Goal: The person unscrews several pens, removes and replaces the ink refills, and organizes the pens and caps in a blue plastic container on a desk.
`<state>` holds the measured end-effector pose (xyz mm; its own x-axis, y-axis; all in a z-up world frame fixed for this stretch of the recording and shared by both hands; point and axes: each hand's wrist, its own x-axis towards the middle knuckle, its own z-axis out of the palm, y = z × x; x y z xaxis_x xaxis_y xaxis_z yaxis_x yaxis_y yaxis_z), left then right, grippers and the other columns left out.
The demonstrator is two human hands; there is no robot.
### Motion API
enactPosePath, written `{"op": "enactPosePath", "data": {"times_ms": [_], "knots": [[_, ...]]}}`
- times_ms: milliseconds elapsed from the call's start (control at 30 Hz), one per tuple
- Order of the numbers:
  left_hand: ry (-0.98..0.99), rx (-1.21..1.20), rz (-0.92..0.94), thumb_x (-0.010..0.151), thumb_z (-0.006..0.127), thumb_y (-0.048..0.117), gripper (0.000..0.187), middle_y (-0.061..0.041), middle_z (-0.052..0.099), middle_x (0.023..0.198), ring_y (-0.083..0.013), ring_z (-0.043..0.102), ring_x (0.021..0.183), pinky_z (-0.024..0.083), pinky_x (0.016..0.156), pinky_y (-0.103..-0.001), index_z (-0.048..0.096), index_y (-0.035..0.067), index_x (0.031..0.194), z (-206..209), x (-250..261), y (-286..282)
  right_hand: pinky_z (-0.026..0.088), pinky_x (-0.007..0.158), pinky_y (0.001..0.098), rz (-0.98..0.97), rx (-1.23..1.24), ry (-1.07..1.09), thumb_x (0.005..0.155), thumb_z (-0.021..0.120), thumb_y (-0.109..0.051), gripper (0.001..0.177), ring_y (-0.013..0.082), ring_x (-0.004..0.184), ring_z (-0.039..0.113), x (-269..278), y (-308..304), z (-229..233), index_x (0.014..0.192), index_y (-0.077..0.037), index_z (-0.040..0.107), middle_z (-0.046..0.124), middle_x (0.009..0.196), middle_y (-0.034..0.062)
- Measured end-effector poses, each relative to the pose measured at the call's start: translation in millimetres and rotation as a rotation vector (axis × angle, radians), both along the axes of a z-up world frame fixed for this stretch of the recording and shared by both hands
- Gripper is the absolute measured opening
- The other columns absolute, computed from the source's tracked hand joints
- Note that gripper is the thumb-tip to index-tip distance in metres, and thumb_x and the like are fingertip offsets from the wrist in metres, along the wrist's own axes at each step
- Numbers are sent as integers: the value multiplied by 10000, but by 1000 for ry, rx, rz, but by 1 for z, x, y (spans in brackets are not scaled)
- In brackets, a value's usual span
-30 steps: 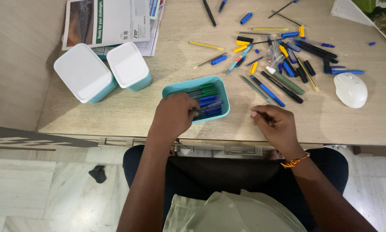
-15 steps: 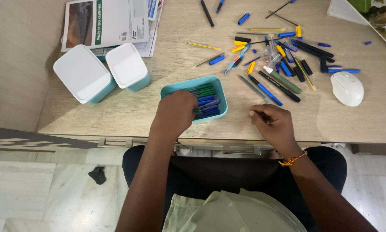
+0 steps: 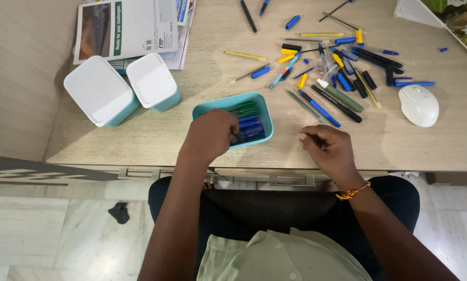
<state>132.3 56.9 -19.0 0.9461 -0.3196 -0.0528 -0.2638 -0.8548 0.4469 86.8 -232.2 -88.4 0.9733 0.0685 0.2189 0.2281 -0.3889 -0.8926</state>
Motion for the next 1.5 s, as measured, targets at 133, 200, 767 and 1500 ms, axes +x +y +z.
{"op": "enactPosePath", "data": {"times_ms": [133,200,767,1500], "knots": [[21,74,22,790,752,55,38,-90,746,893,-288,715,836,562,735,-424,754,85,813,6,0,-3,497,607,198,3,5,-13,942,733,-54,146,66,718,682,-1,1,2,1067,20,744,739,889,59],[36,89,24,795,755,65,33,-89,745,896,-286,714,833,565,739,-420,753,89,818,9,-1,-4,501,611,196,4,2,-14,942,734,-57,147,66,721,682,-1,1,2,1068,19,744,740,894,59],[-129,-28,9,765,807,172,118,-82,732,912,-284,700,862,549,749,-434,801,107,863,0,-8,0,483,594,202,5,-19,-16,943,737,-54,141,69,697,657,-1,1,4,1069,9,752,732,860,68],[-61,-5,40,787,810,269,176,-84,727,856,-305,686,818,538,702,-433,768,99,808,3,-5,-9,501,601,196,8,69,-22,930,738,-51,145,45,702,649,0,0,-4,1066,-1,750,731,869,38]]}}
